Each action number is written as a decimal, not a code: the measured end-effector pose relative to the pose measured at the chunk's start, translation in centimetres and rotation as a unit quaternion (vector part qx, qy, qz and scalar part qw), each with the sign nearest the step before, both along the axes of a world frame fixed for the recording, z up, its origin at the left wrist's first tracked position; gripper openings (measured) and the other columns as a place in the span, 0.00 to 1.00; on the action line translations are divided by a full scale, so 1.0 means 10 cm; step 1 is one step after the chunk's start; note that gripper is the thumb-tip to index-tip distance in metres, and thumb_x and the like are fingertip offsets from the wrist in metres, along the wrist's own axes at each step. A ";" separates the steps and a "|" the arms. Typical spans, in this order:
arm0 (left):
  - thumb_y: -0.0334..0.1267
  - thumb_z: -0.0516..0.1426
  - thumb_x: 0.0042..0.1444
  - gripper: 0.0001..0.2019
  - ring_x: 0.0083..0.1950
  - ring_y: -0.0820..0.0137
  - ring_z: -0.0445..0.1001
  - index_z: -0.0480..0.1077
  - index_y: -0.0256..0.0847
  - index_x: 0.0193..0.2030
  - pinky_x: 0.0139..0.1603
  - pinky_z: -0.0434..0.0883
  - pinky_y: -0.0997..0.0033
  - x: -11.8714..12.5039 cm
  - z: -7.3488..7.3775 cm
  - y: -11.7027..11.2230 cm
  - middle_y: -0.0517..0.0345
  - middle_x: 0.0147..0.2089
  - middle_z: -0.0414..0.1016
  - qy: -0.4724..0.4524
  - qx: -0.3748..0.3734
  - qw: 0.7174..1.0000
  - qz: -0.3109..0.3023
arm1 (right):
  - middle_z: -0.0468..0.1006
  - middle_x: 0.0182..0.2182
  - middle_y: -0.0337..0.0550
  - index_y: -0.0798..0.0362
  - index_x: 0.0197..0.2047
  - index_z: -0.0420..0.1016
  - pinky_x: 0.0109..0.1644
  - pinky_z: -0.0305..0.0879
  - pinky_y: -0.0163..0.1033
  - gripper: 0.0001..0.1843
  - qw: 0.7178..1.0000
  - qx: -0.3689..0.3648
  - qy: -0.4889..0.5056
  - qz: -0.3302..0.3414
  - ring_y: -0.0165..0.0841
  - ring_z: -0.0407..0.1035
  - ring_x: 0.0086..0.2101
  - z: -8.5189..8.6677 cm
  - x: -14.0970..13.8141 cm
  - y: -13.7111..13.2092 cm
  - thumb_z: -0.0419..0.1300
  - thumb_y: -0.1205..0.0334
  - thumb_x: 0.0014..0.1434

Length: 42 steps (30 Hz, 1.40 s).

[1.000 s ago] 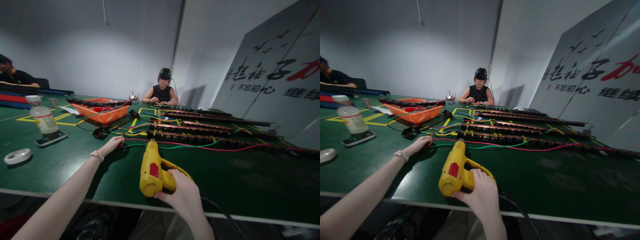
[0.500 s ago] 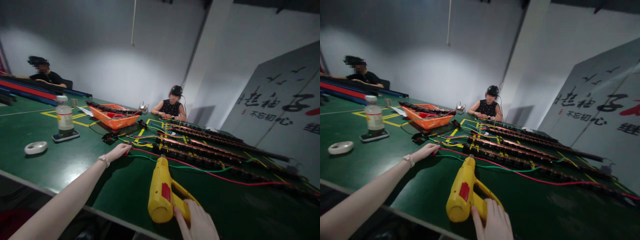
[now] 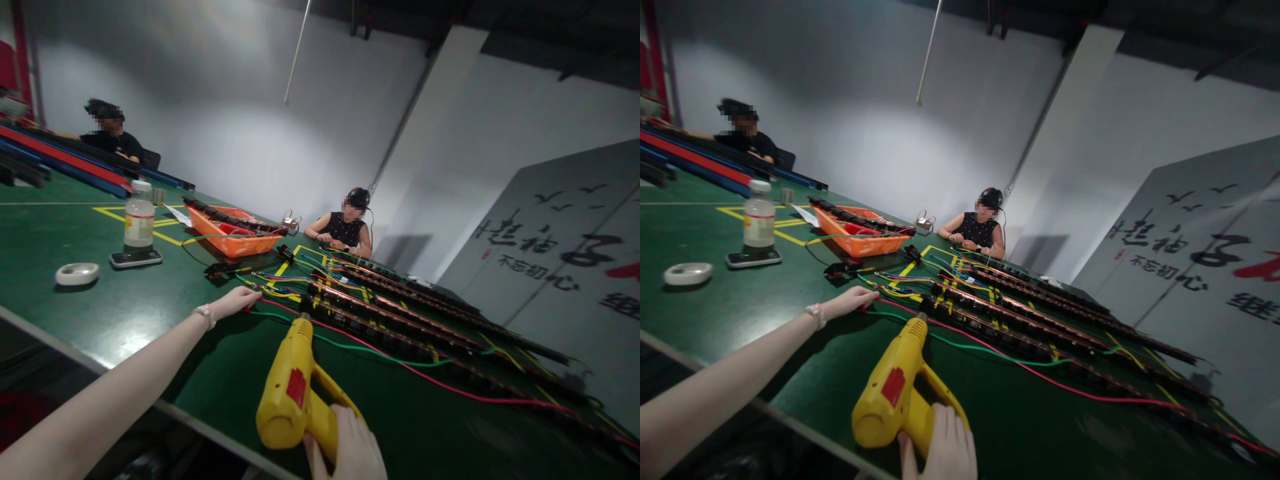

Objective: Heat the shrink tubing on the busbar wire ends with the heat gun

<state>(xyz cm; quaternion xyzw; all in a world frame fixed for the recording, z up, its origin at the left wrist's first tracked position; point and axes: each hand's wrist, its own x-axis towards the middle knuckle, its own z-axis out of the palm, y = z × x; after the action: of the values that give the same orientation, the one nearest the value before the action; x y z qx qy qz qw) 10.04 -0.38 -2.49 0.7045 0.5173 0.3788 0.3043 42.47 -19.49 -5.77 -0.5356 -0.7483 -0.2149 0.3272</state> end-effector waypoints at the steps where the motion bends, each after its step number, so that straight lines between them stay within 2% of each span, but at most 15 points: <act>1: 0.66 0.45 0.51 0.29 0.23 0.74 0.52 0.56 0.40 0.19 0.28 0.52 0.72 0.00 0.00 0.00 0.64 0.19 0.53 -0.001 0.002 1.000 -0.001 | 0.73 0.36 0.48 0.52 0.46 0.63 0.38 0.62 0.46 0.23 1.000 0.003 0.003 0.009 0.41 0.69 0.34 0.00 -0.06 0.00 0.44 0.42 0.62; 5: 0.66 0.47 0.49 0.29 0.23 0.74 0.53 0.55 0.40 0.18 0.28 0.52 0.72 0.01 0.00 -0.01 0.64 0.18 0.53 -0.006 0.009 1.000 0.002 | 0.73 0.37 0.49 0.53 0.47 0.64 0.42 0.63 0.47 0.23 0.999 0.008 0.016 0.041 0.42 0.69 0.37 0.02 -0.34 -0.04 0.45 0.43 0.62; 10: 0.66 0.48 0.49 0.28 0.23 0.74 0.53 0.60 0.39 0.19 0.26 0.51 0.73 0.00 -0.03 0.01 0.63 0.18 0.54 0.004 0.014 1.000 0.002 | 0.73 0.38 0.51 0.55 0.48 0.65 0.44 0.64 0.49 0.22 0.998 -0.033 0.038 0.034 0.43 0.67 0.38 0.05 -0.76 -0.11 0.49 0.45 0.60; 14: 0.66 0.49 0.48 0.30 0.24 0.73 0.56 0.68 0.36 0.23 0.26 0.53 0.73 -0.02 -0.04 0.02 0.61 0.20 0.61 0.005 -0.009 1.000 -0.004 | 0.73 0.39 0.55 0.58 0.48 0.66 0.45 0.64 0.53 0.28 0.997 -0.025 0.062 0.031 0.45 0.67 0.38 0.02 -0.98 -0.13 0.42 0.43 0.62; 18: 0.64 0.50 0.48 0.30 0.26 0.71 0.60 0.74 0.35 0.28 0.28 0.56 0.73 -0.03 -0.05 0.02 0.59 0.23 0.67 -0.004 0.000 1.000 0.006 | 0.73 0.39 0.56 0.60 0.49 0.67 0.45 0.64 0.54 0.32 0.996 -0.004 0.072 0.043 0.46 0.68 0.39 -0.03 -1.02 -0.12 0.39 0.41 0.63; 23: 0.62 0.50 0.50 0.29 0.26 0.71 0.60 0.75 0.35 0.28 0.27 0.55 0.74 -0.04 -0.06 0.02 0.60 0.23 0.67 0.012 0.010 1.000 0.006 | 0.73 0.39 0.54 0.58 0.49 0.66 0.45 0.64 0.53 0.29 0.995 -0.006 0.085 0.051 0.45 0.68 0.39 -0.01 -0.98 -0.12 0.42 0.42 0.62; 28: 0.62 0.49 0.52 0.28 0.24 0.73 0.56 0.70 0.36 0.23 0.25 0.52 0.73 -0.03 -0.05 -0.01 0.62 0.19 0.60 0.041 0.032 0.999 0.014 | 0.74 0.39 0.52 0.57 0.49 0.65 0.45 0.64 0.50 0.27 0.997 -0.013 0.064 0.049 0.44 0.68 0.39 0.04 -0.79 -0.11 0.47 0.42 0.61; 38: 0.61 0.49 0.52 0.26 0.25 0.73 0.54 0.61 0.39 0.19 0.27 0.51 0.72 -0.01 0.02 -0.07 0.63 0.20 0.54 0.039 0.038 0.998 -0.001 | 0.75 0.38 0.49 0.54 0.48 0.65 0.41 0.62 0.46 0.27 0.999 -0.004 0.024 -0.043 0.42 0.69 0.37 0.10 -0.17 -0.16 0.48 0.39 0.60; 42: 0.62 0.49 0.52 0.26 0.24 0.74 0.52 0.58 0.39 0.18 0.27 0.50 0.72 -0.01 0.02 -0.07 0.63 0.19 0.52 0.037 0.035 0.999 0.001 | 0.75 0.38 0.48 0.53 0.47 0.66 0.39 0.62 0.46 0.27 0.997 -0.007 0.018 -0.079 0.41 0.69 0.36 0.12 -0.02 -0.19 0.48 0.38 0.60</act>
<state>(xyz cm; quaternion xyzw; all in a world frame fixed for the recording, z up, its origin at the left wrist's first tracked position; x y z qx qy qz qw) 9.96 -1.12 -2.31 0.7275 0.5155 0.3708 0.2599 42.25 -21.43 -4.54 -0.5991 -0.6992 -0.2249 0.3186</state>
